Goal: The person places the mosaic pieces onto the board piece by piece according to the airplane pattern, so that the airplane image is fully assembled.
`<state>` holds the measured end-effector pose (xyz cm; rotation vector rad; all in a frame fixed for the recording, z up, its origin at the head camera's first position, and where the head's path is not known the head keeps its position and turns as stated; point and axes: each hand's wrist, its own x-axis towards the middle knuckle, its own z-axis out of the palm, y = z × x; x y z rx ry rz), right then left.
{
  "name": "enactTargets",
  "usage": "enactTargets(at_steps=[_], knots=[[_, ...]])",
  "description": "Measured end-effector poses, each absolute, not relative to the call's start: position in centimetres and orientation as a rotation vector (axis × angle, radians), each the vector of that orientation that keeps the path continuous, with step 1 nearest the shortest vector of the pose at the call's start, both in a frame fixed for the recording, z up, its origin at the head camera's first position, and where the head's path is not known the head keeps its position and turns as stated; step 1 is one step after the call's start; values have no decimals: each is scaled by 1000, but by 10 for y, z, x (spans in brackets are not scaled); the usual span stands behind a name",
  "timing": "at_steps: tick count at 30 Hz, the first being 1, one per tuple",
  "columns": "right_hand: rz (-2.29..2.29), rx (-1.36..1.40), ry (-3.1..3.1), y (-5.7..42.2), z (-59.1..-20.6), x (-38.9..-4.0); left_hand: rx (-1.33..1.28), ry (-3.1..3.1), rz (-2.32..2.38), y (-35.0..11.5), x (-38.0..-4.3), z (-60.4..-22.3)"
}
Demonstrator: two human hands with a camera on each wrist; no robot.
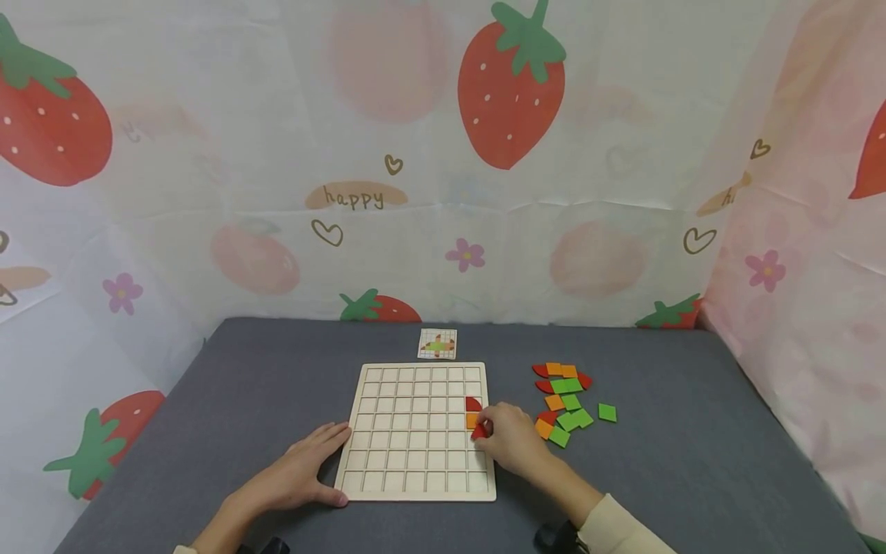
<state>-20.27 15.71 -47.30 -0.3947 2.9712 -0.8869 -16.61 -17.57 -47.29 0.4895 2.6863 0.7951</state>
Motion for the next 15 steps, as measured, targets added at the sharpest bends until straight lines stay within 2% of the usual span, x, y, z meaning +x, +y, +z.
enactTargets(at_steps=[15], knots=[[-887, -399, 3008, 155, -472, -205, 472, 2679, 803, -175, -166, -473]])
